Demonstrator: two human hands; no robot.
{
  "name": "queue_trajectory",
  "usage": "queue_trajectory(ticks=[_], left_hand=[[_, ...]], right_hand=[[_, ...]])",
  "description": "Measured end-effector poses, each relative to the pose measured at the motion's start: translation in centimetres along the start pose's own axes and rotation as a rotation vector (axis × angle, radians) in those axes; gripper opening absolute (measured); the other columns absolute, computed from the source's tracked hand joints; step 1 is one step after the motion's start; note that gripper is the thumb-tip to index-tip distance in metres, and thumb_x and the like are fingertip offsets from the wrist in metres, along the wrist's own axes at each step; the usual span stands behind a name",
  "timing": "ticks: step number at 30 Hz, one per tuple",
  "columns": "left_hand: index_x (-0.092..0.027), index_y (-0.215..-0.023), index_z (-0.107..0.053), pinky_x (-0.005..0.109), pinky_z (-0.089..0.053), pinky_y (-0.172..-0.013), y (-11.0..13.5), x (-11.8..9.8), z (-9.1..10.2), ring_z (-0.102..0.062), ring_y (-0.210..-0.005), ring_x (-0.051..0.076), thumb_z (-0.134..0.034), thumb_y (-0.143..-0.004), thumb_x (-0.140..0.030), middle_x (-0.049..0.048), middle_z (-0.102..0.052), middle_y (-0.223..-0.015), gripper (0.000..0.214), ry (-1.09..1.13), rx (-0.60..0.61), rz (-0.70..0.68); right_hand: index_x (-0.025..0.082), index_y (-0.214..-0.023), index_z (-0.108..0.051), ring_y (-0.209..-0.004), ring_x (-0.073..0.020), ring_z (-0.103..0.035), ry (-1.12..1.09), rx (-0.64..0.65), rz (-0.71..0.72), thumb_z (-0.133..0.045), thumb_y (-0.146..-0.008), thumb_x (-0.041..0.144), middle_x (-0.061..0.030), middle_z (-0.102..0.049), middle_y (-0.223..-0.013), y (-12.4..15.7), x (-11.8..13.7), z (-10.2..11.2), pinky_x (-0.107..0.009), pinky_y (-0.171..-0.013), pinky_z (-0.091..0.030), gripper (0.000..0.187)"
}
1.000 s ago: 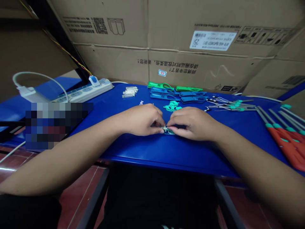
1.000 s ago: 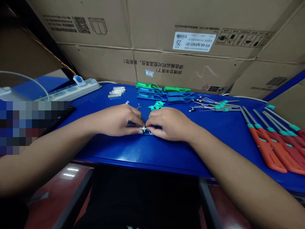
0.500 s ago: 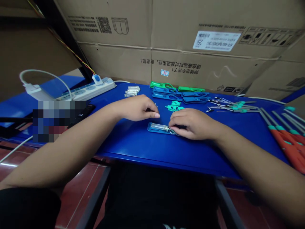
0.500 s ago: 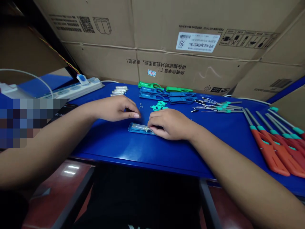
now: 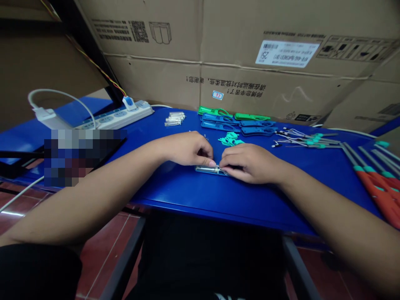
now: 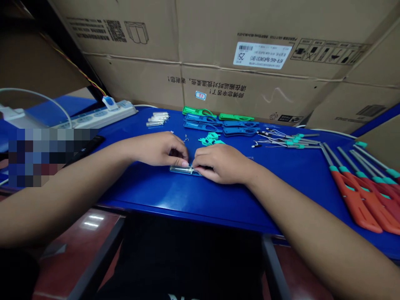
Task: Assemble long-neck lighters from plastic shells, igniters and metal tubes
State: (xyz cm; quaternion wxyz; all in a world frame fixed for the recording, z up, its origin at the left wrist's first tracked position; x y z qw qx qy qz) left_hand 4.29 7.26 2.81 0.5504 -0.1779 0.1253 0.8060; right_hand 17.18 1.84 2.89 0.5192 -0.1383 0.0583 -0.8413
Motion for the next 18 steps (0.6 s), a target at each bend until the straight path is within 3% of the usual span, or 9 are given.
queue_trajectory(ticks=[9, 13, 18], left_hand=[[-0.017, -0.086, -0.072, 0.020, -0.037, -0.057, -0.7, 0.3, -1.0, -0.058, -0.061, 0.010, -0.069, -0.084, -0.043, -0.0004, -0.069, -0.071, 0.026, 0.075, -0.004, 0.149], [-0.016, -0.088, -0.070, 0.021, -0.038, -0.057, -0.7, 0.2, -1.2, -0.058, -0.061, 0.010, -0.066, -0.087, -0.043, 0.0004, -0.067, -0.072, 0.028, 0.080, 0.003, 0.107], [-0.015, -0.091, -0.067, 0.021, -0.039, -0.059, -0.6, -0.2, -1.3, -0.057, -0.065, 0.011, -0.063, -0.090, -0.041, 0.0020, -0.066, -0.077, 0.026, 0.041, 0.013, 0.045]], right_hand=[[0.017, -0.096, -0.071, -0.078, -0.0183, -0.061, 0.187, -0.013, 0.007, -0.050, -0.095, 0.023, -0.0063, -0.069, -0.087, -0.2, 0.3, -0.2, -0.032, -0.071, -0.043, 0.022], [0.017, -0.100, -0.073, -0.079, -0.0186, -0.061, 0.235, -0.034, -0.017, -0.047, -0.098, 0.025, -0.0072, -0.069, -0.090, 0.7, 0.7, 0.3, -0.032, -0.072, -0.042, 0.027], [0.021, -0.114, -0.071, -0.071, -0.0174, -0.056, 0.293, 0.059, -0.019, -0.046, -0.098, 0.027, -0.0057, -0.066, -0.086, 1.4, 1.4, 0.3, -0.032, -0.065, -0.036, 0.031]])
Point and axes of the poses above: each hand's wrist, its own y-axis away from the middle knuckle, its own z-axis out of the back of the hand, x = y × z, the point moved 6 cm from there along -y, towards the middle knuckle
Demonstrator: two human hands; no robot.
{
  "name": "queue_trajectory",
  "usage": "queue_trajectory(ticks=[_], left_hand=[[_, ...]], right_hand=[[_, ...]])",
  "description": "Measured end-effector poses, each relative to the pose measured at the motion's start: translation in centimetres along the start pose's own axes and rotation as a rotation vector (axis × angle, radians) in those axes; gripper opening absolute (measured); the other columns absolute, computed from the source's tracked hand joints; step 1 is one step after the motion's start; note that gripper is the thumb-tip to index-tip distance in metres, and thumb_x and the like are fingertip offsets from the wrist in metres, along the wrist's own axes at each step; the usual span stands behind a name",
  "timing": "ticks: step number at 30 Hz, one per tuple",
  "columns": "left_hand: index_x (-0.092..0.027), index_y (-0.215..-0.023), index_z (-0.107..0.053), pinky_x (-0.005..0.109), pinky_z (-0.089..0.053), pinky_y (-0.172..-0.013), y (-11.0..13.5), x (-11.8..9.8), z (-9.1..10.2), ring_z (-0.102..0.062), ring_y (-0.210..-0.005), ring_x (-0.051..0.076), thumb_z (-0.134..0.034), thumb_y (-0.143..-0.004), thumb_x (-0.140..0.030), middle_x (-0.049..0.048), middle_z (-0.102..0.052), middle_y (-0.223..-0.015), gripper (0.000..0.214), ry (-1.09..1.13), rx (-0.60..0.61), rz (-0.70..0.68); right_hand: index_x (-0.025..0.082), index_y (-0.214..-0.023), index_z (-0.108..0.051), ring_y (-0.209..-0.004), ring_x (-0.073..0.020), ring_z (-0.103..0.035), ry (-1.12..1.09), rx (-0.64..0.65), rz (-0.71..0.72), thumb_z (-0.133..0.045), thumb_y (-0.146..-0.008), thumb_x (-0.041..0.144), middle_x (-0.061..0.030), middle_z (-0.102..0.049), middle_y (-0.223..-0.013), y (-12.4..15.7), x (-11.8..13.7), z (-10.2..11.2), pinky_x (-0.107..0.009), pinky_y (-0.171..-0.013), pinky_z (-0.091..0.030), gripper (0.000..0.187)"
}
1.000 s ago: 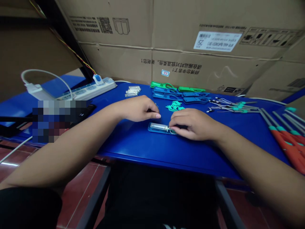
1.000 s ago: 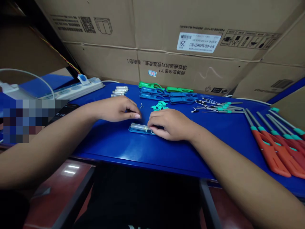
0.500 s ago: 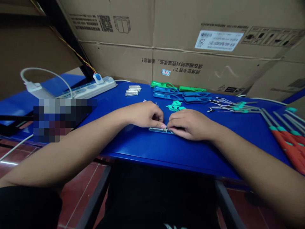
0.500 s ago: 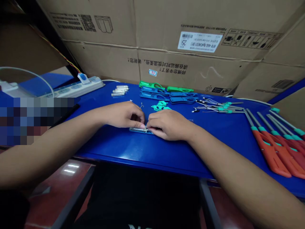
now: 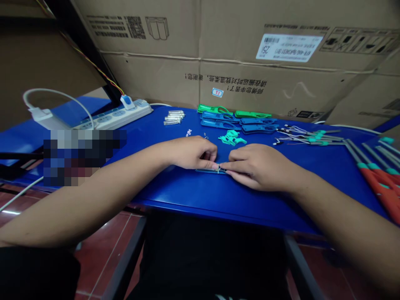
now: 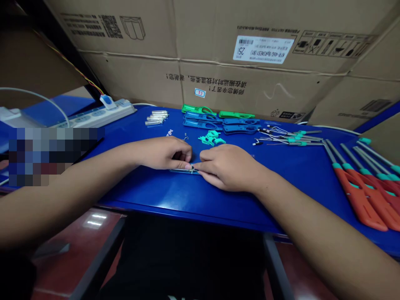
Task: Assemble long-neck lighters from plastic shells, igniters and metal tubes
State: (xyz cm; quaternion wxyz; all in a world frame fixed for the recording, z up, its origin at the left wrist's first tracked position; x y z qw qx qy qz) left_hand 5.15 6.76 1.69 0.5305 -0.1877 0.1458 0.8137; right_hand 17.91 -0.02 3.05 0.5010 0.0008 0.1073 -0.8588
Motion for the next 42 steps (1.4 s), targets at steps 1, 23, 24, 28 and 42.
queue_trajectory(ticks=[1, 23, 24, 28, 42], left_hand=[[-0.015, -0.091, -0.067, 0.021, -0.039, -0.059, 0.0, 0.0, 0.0, -0.057, -0.065, 0.011, -0.062, -0.090, -0.041, 0.0020, -0.066, -0.077, 0.026, -0.004, 0.004, -0.002], [-0.016, -0.098, -0.071, 0.022, -0.044, -0.061, 0.0, 0.3, 0.3, -0.060, -0.067, 0.011, -0.061, -0.090, -0.041, 0.0037, -0.069, -0.081, 0.028, 0.130, -0.051, 0.027], [-0.016, -0.098, -0.072, 0.022, -0.044, -0.061, -0.1, 0.3, 0.3, -0.061, -0.068, 0.011, -0.061, -0.091, -0.042, 0.0039, -0.069, -0.082, 0.029, 0.140, -0.088, 0.042], [-0.017, -0.096, -0.073, 0.024, -0.047, -0.067, -0.8, -0.3, 0.0, -0.062, -0.074, 0.012, -0.063, -0.089, -0.041, 0.0044, -0.069, -0.086, 0.027, 0.148, -0.241, 0.006], [-0.017, -0.098, -0.071, 0.026, -0.048, -0.073, -1.4, -0.7, -1.1, -0.062, -0.082, 0.014, -0.070, -0.083, -0.036, 0.0034, -0.066, -0.088, 0.024, 0.211, -0.208, -0.032]], right_hand=[[0.021, -0.116, -0.071, -0.069, -0.0171, -0.054, 0.020, 0.025, -0.003, -0.046, -0.098, 0.028, -0.0055, -0.065, -0.085, -0.1, 0.2, -0.1, -0.032, -0.063, -0.034, 0.031], [0.020, -0.100, -0.072, -0.084, -0.0181, -0.065, -0.323, 0.025, -0.316, -0.056, -0.093, 0.036, -0.0060, -0.069, -0.096, 5.5, -5.1, 1.8, -0.032, -0.077, -0.049, 0.023], [0.021, -0.101, -0.072, -0.085, -0.0180, -0.065, -0.351, 0.050, -0.316, -0.057, -0.093, 0.037, -0.0058, -0.069, -0.096, 5.7, -4.9, 1.4, -0.032, -0.077, -0.049, 0.024], [0.021, -0.103, -0.071, -0.087, -0.0183, -0.064, -0.396, 0.058, -0.297, -0.059, -0.092, 0.037, -0.0062, -0.069, -0.098, 5.1, -3.6, 0.5, -0.031, -0.077, -0.049, 0.023], [0.018, -0.081, -0.069, -0.072, -0.0131, -0.058, -0.490, -0.065, -0.463, -0.062, -0.081, 0.019, -0.0015, -0.064, -0.082, 2.8, -2.1, -0.9, -0.026, -0.065, -0.042, 0.007]])
Point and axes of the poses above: each hand's wrist, its own y-axis away from the middle knuckle, its own z-axis out of the back of the hand, x = y × z, the point moved 6 cm from there along -y, towards the middle knuckle
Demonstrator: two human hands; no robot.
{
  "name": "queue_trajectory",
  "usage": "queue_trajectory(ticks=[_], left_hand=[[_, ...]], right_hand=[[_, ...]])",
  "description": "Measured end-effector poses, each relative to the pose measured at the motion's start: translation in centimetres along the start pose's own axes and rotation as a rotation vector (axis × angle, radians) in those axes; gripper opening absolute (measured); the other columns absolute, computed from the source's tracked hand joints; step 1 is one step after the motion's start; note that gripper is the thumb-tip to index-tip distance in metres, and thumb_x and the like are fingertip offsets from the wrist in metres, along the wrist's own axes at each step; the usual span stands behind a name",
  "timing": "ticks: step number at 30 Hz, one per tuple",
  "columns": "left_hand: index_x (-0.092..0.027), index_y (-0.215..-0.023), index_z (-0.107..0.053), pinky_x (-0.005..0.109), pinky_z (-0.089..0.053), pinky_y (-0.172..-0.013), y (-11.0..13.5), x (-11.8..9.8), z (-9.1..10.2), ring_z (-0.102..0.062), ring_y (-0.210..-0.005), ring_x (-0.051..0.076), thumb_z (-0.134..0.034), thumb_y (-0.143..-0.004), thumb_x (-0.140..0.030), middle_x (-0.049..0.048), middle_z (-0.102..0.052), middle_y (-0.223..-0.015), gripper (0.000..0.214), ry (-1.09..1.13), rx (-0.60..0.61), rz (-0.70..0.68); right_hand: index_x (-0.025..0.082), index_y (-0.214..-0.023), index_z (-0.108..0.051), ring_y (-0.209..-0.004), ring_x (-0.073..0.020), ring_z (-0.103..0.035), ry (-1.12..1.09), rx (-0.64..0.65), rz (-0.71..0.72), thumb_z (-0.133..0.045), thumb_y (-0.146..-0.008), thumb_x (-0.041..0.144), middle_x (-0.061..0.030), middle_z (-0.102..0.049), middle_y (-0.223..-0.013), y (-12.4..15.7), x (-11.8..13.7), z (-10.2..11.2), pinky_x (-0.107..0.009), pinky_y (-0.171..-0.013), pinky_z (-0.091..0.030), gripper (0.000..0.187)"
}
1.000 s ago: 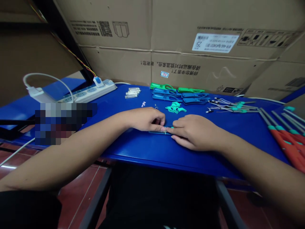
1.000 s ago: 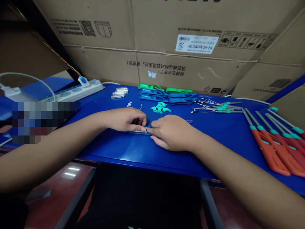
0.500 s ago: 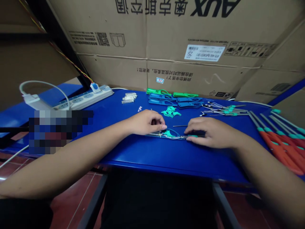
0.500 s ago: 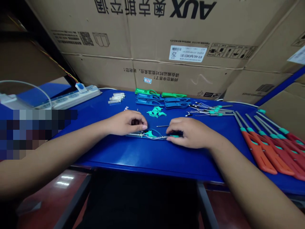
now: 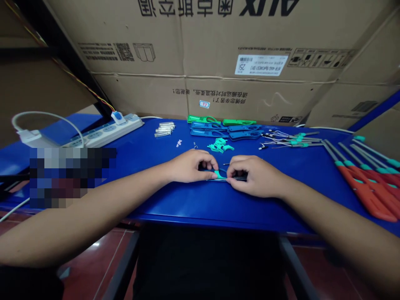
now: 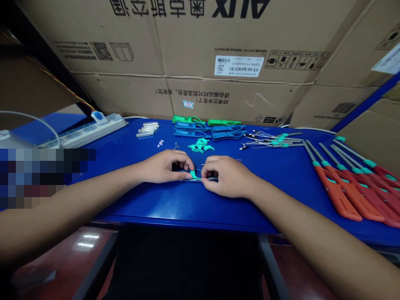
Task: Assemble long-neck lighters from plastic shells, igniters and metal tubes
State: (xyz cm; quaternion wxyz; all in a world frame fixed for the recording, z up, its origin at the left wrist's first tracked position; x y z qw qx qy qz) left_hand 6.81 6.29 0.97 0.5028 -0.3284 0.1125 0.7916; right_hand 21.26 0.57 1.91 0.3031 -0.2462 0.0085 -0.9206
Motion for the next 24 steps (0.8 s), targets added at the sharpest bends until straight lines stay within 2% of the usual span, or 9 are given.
queue_trajectory(ticks=[5, 8, 12, 17, 21, 24], left_hand=[[-0.017, -0.099, -0.070, 0.025, -0.047, -0.071, 0.0, -0.1, -0.1, -0.062, -0.081, 0.013, -0.070, -0.082, -0.033, 0.0026, -0.066, -0.088, 0.023, 0.014, 0.018, 0.005], [-0.017, -0.097, -0.070, 0.025, -0.047, -0.071, -0.1, -0.1, -0.2, -0.061, -0.081, 0.013, -0.071, -0.081, -0.031, 0.0018, -0.067, -0.088, 0.022, 0.022, 0.013, 0.014], [-0.017, -0.098, -0.070, 0.025, -0.047, -0.071, -0.1, 0.0, -0.2, -0.061, -0.081, 0.013, -0.070, -0.081, -0.031, 0.0021, -0.066, -0.088, 0.023, 0.021, 0.015, 0.034], [-0.017, -0.099, -0.070, 0.025, -0.047, -0.073, -0.1, -0.2, -0.2, -0.061, -0.082, 0.012, -0.070, -0.081, -0.030, 0.0018, -0.066, -0.087, 0.022, 0.023, 0.020, 0.027], [-0.018, -0.099, -0.070, 0.025, -0.048, -0.074, -0.1, -0.1, -0.2, -0.062, -0.082, 0.013, -0.070, -0.082, -0.030, 0.0018, -0.067, -0.088, 0.021, 0.022, 0.018, 0.020], [-0.018, -0.099, -0.070, 0.026, -0.048, -0.074, -0.1, 0.0, -0.2, -0.062, -0.083, 0.013, -0.070, -0.081, -0.031, 0.0019, -0.067, -0.089, 0.022, 0.024, 0.020, 0.026]], right_hand=[[0.018, -0.075, -0.068, -0.070, -0.0125, -0.057, -0.069, -0.004, -0.127, -0.064, -0.076, 0.018, -0.0004, -0.063, -0.078, -0.4, -0.5, -0.2, -0.025, -0.064, -0.042, 0.004], [0.018, -0.075, -0.068, -0.071, -0.0131, -0.057, -0.061, -0.005, -0.131, -0.065, -0.077, 0.019, -0.0010, -0.063, -0.079, -0.3, -0.7, 0.0, -0.025, -0.064, -0.043, 0.003], [0.019, -0.087, -0.074, -0.078, -0.0146, -0.060, -0.011, -0.017, 0.012, -0.063, -0.082, 0.018, -0.0039, -0.064, -0.089, 0.3, -0.2, 0.6, -0.027, -0.070, -0.045, 0.012], [0.022, -0.095, -0.077, -0.084, -0.0180, -0.061, 0.221, 0.008, 0.199, -0.059, -0.089, 0.021, -0.0067, -0.066, -0.098, 1.0, 0.9, 0.7, -0.033, -0.077, -0.044, 0.019], [0.021, -0.095, -0.076, -0.082, -0.0195, -0.059, 0.365, -0.020, 0.264, -0.056, -0.092, 0.024, -0.0076, -0.067, -0.094, 1.1, 1.6, 0.7, -0.035, -0.077, -0.042, 0.020], [0.020, -0.095, -0.074, -0.080, -0.0182, -0.057, 0.393, -0.033, 0.373, -0.052, -0.095, 0.026, -0.0062, -0.066, -0.089, 1.4, 2.4, 0.8, -0.034, -0.075, -0.038, 0.022]])
Point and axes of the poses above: each hand's wrist, its own y-axis away from the middle knuckle, its own z-axis out of the back of the hand, x = y × z, the point moved 6 cm from there along -y, towards the middle knuckle
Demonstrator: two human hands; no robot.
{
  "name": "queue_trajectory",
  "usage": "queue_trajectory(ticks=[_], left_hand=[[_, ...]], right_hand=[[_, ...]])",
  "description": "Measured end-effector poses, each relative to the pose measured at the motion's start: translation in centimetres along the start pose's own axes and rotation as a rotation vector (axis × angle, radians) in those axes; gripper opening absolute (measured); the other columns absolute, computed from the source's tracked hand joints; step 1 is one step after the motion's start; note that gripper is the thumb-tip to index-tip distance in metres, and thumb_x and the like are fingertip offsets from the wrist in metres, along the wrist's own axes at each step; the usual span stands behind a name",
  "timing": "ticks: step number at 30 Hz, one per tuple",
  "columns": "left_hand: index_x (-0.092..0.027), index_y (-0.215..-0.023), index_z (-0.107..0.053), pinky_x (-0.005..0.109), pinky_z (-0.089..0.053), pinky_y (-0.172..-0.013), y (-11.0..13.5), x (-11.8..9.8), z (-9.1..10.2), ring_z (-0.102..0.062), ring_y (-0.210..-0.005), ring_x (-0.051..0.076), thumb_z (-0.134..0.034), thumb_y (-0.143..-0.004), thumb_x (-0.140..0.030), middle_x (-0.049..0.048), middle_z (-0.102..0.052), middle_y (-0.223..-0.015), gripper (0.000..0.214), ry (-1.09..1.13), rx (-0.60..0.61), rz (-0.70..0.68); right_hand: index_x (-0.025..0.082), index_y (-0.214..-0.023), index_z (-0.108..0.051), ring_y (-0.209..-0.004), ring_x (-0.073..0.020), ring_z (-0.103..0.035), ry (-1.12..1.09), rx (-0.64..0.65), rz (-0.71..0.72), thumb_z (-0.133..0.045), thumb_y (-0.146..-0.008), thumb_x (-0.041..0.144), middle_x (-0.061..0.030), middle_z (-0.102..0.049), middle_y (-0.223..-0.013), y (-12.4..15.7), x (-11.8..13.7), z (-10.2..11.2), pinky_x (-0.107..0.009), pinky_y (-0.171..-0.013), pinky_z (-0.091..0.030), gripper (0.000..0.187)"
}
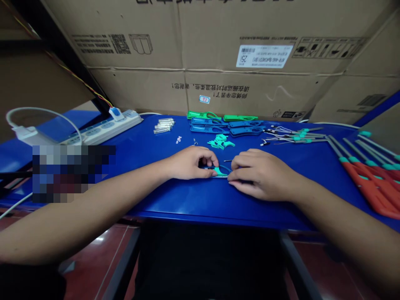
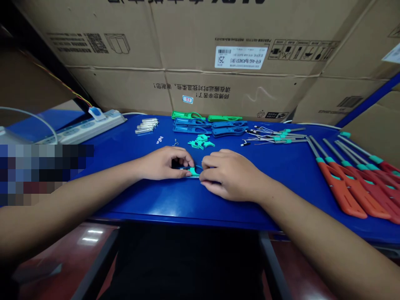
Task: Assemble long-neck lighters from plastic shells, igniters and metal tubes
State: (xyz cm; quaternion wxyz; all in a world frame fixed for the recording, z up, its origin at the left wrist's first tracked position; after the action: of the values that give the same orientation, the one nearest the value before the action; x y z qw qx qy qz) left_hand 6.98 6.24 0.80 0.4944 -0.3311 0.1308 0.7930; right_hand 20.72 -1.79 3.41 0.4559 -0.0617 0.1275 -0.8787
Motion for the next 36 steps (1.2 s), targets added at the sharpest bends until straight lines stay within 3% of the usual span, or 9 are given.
queue_trajectory(ticks=[9, 15, 36], left_hand=[[-0.018, -0.099, -0.070, 0.025, -0.048, -0.073, -0.04, 0.08, 0.04, -0.062, -0.082, 0.013, -0.070, -0.081, -0.031, 0.0019, -0.067, -0.088, 0.022, -0.003, -0.002, 0.005], [-0.018, -0.098, -0.070, 0.025, -0.047, -0.073, -0.06, 0.10, -0.01, -0.062, -0.082, 0.012, -0.070, -0.081, -0.029, 0.0013, -0.067, -0.087, 0.021, -0.004, -0.005, 0.003], [-0.017, -0.097, -0.070, 0.025, -0.047, -0.073, -0.12, 0.31, -0.10, -0.061, -0.081, 0.012, -0.071, -0.079, -0.028, 0.0013, -0.066, -0.085, 0.021, 0.011, -0.014, 0.032]], right_hand=[[0.017, -0.094, -0.074, -0.072, -0.0176, -0.051, 0.174, 0.012, 0.091, -0.049, -0.097, 0.021, -0.0066, -0.064, -0.082, 0.04, 0.48, 0.09, -0.034, -0.069, -0.030, 0.026], [0.018, -0.095, -0.074, -0.069, -0.0163, -0.048, 0.154, 0.011, 0.140, -0.047, -0.098, 0.023, -0.0053, -0.063, -0.079, 0.11, 0.93, 0.15, -0.034, -0.068, -0.029, 0.027], [0.016, -0.097, -0.075, -0.072, -0.0183, -0.053, 0.178, 0.072, 0.060, -0.048, -0.097, 0.023, -0.0058, -0.065, -0.079, 0.00, 0.74, -0.66, -0.035, -0.069, -0.031, 0.027]])
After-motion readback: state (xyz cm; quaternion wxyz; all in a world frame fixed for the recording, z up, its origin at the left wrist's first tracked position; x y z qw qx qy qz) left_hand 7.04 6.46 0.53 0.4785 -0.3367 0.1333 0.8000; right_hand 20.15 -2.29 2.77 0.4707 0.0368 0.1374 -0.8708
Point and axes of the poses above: each hand's wrist, its own y-axis away from the middle knuckle, its own z-axis out of the back of the hand, x = y × z, the point moved 6 cm from there along -y, towards the middle knuckle
